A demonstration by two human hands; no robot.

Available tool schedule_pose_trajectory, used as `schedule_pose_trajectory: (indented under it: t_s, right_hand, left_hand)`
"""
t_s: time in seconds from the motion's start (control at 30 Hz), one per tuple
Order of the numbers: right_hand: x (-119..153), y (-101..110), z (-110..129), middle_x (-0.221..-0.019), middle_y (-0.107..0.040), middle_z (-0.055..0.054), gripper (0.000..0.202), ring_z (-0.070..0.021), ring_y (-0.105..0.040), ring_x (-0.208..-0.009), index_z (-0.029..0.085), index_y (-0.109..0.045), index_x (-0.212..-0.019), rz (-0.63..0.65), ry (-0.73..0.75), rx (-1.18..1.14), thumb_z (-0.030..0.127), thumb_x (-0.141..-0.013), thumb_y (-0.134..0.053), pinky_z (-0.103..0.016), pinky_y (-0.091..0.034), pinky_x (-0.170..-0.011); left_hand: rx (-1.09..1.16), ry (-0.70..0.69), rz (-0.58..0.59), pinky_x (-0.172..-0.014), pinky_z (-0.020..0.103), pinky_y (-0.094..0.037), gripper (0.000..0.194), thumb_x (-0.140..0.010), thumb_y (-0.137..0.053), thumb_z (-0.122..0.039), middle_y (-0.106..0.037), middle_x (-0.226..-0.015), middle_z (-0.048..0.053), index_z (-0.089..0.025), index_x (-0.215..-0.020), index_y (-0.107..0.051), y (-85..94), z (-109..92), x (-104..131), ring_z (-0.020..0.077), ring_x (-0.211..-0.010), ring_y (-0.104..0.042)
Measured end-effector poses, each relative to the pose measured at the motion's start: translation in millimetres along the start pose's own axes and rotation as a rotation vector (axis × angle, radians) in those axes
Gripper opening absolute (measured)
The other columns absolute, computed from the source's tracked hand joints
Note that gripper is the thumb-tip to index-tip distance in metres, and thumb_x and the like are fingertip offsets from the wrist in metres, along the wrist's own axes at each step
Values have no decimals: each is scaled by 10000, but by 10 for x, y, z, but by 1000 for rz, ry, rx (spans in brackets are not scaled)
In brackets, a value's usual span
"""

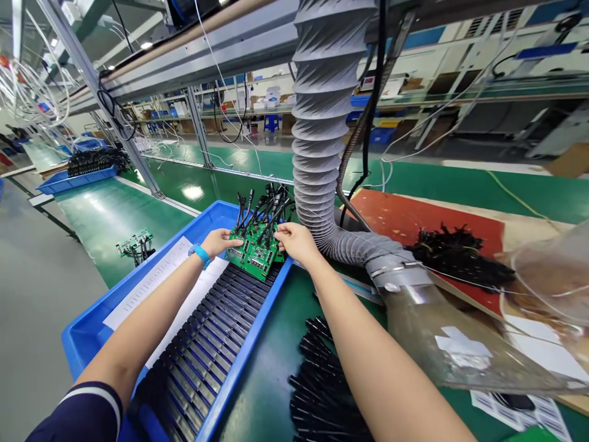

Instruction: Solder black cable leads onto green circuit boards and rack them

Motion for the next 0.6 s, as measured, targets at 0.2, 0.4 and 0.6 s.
schedule_pose_trajectory:
  t_s: [0.2, 0.4, 0.6]
  right_hand:
    - [37, -82, -281, -1138, -553, -70, 352, -176, -571, -968, 162, -509, -1149, -177, -10, -56, 370, -865, -524, -392, -505, -810]
    - [91, -93, -476, -1133, -556, -68, 347, -175, -572, -966, 162, -514, -1142, -275, -34, 14, 369, -864, -525, -392, -504, -810]
    - [137, -20, -545, -1133, -558, -66, 339, -177, -570, -972, 162, -522, -1131, -301, 11, 120, 370, -863, -527, -394, -500, -819]
  left_hand:
    - [14, -23, -11, -802, 407, -505, 316, -882, -541, -324, -552, -1140, 84, -154, -1148, -524, 19, 30, 63, 204, -960, -575]
    - [161, -133, 11, -760, 375, -517, 272, -881, -546, -305, -580, -1065, 69, -142, -1099, -542, 179, -244, 46, 180, -891, -592]
    - [299, -215, 36, -862, 380, -466, 422, -680, -763, -257, -654, -855, 5, -177, -1018, -522, -111, -268, -98, 166, -828, -625]
Point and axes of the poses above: each hand's wrist, its own x-axis away from the middle knuckle, its own y-axis out of the back of the hand, z = x × y, the point moved 2 cm from there along -x, towards the middle knuckle
